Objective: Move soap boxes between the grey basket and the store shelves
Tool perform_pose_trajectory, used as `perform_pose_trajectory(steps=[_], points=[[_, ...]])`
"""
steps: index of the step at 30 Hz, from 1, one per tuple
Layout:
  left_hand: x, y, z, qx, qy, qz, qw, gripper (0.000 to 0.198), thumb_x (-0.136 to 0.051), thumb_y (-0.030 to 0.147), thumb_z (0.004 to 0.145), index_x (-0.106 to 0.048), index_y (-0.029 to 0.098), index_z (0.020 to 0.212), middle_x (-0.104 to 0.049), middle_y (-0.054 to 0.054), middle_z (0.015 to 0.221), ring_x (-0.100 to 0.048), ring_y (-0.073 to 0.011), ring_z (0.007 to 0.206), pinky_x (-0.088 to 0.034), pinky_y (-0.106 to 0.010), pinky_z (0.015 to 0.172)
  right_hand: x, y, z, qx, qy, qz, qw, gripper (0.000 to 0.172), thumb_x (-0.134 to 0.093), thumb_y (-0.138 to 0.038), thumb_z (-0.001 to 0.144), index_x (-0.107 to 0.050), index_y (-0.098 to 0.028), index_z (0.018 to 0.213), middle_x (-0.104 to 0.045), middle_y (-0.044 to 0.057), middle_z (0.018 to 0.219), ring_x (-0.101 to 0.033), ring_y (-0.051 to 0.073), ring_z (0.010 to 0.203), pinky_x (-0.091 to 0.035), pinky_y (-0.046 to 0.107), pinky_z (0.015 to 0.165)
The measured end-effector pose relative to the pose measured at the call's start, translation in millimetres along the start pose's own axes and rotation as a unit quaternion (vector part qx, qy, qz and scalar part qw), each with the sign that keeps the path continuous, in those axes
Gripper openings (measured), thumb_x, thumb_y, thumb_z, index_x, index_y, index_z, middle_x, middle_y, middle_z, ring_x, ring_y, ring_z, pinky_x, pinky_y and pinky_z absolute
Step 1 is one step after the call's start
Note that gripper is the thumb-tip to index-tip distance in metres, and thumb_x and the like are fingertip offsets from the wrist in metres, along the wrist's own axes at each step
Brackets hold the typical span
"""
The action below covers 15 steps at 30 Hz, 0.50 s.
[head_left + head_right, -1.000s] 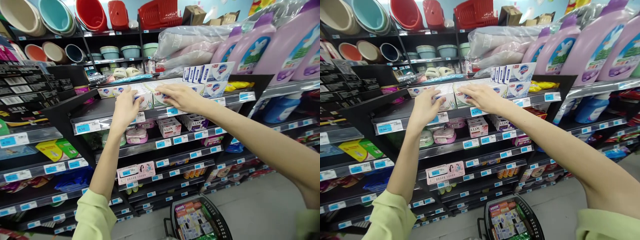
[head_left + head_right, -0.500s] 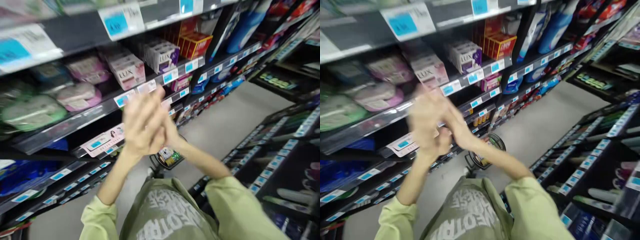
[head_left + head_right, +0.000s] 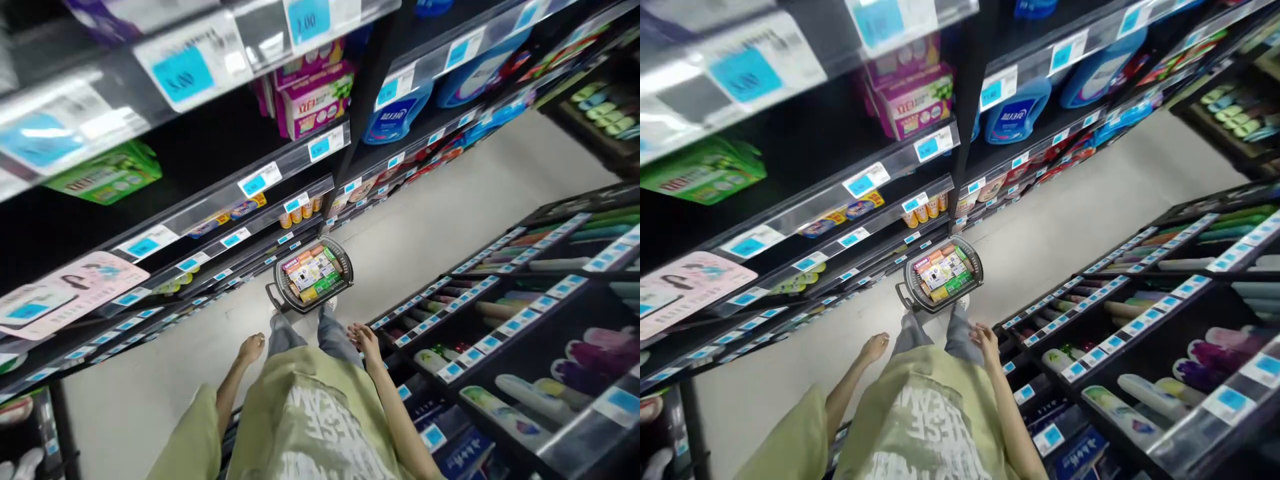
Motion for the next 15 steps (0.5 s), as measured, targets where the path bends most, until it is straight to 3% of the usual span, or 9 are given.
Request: perform_pose_trajectory(steps=[4, 8, 11, 15], points=[[-18.1, 34, 66, 0.024, -0.003, -0.045, 0.999, 0.03, -0.05, 0.035, 0.103, -0.062, 0.018, 0.124, -0.069, -0.011, 0.126, -0.065, -0.0246, 0.116, -0.049, -0.044, 0.103, 36, -10, 100, 0.012, -0.024, -0.136, 0.99, 0.02, -0.067, -0.04, 0.067, -0.061, -0.024, 0.078, -0.075, 0.007, 0.081, -0.075, 0.033, 0.087, -0.06, 0.048, 0.085], [-40.8, 87, 143, 0.0, 0.014, -0.064, 0.998, 0.031, -0.047, 0.03, 0.102, -0.06, 0.023, 0.129, -0.064, -0.01, 0.137, -0.063, -0.0247, 0.121, -0.047, -0.038, 0.105, 40, -11, 211, 0.023, -0.044, -0.249, 0.967, 0.012, -0.063, -0.019, 0.068, -0.064, -0.022, 0.08, -0.074, 0.009, 0.08, -0.072, 0.032, 0.087, -0.052, 0.049, 0.098], [-61.7, 119, 211, -0.017, 0.015, -0.076, 0.997, 0.036, -0.051, 0.033, 0.1, -0.059, 0.021, 0.133, -0.058, -0.014, 0.143, -0.058, -0.0286, 0.129, -0.043, -0.037, 0.11, 17, -3, 285, 0.044, -0.061, -0.302, 0.95, 0.017, -0.06, -0.017, 0.076, -0.067, -0.019, 0.091, -0.076, 0.014, 0.095, -0.071, 0.032, 0.1, -0.046, 0.048, 0.106], [-95.6, 132, 319, 0.006, 0.007, -0.12, 0.993, 0.048, -0.057, 0.035, 0.099, -0.053, 0.012, 0.14, -0.054, -0.021, 0.146, -0.053, -0.0329, 0.136, -0.041, -0.042, 0.113, -51, 35, 356, 0.07, -0.094, -0.329, 0.937, 0.035, -0.052, -0.018, 0.087, -0.065, -0.014, 0.12, -0.072, 0.016, 0.123, -0.067, 0.027, 0.115, -0.046, 0.038, 0.107]])
Point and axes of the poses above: each hand's wrist, its own z-axis towards the middle knuckle, its own x-axis out of the back of the hand, y = z × x, the point moved 8 cm from there along z, towards the middle knuckle
